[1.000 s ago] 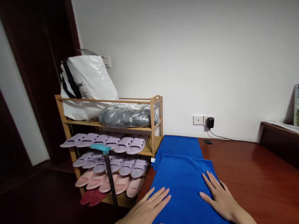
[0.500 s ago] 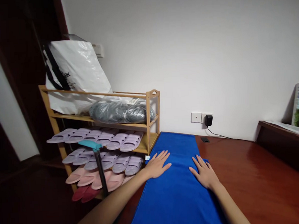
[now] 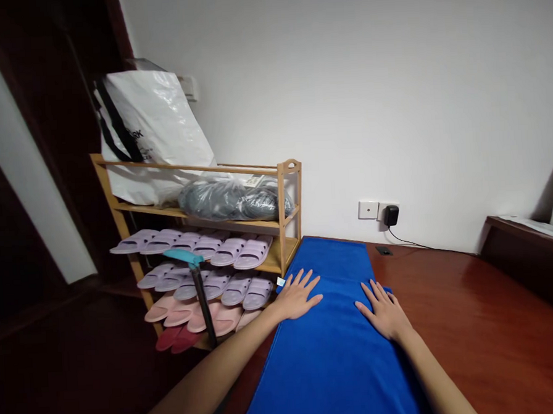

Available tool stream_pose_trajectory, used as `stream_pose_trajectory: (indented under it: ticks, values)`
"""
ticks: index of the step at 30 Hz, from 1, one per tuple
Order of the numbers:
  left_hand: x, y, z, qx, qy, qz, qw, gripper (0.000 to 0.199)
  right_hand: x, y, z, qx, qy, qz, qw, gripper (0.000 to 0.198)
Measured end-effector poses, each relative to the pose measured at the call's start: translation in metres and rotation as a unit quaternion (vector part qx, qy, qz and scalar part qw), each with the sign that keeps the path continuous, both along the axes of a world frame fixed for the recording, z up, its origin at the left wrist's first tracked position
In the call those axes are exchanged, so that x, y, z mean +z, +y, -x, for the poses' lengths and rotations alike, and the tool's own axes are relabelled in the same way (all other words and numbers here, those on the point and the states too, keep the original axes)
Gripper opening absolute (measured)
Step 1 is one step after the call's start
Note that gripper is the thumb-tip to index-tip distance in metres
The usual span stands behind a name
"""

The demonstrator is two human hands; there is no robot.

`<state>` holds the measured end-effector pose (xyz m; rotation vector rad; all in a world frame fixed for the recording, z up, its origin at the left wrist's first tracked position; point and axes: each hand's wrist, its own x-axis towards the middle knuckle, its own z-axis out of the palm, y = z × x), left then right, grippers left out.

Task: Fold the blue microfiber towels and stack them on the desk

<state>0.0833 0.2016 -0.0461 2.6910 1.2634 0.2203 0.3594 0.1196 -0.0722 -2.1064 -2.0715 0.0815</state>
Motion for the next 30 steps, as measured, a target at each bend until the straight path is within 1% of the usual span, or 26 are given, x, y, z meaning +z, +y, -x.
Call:
stream_pose_trajectory:
  ticks: [11,18,21,25,30]
  values:
    - [0.004,-0.047,0.015,-0.015,-0.001,0.005,1.000,0.074,-0.002,-0.050,0.012,-0.009,0.005,-0.003,1.000,0.075]
    - [0.005,-0.067,0.019,-0.015,-0.002,0.011,1.000,0.072,-0.002,-0.072,0.017,-0.012,0.009,-0.010,1.000,0.076]
    - [0.005,-0.077,0.021,-0.013,-0.002,0.002,1.000,0.071,-0.003,-0.082,0.019,-0.010,0.014,-0.017,1.000,0.075]
    - [0.005,-0.096,0.026,-0.022,-0.009,-0.002,1.000,0.070,-0.006,-0.105,0.023,-0.013,0.023,-0.020,0.999,0.074]
    - [0.007,-0.127,0.033,-0.027,-0.016,-0.001,1.000,0.068,-0.011,-0.140,0.029,-0.014,0.030,-0.043,0.999,0.070]
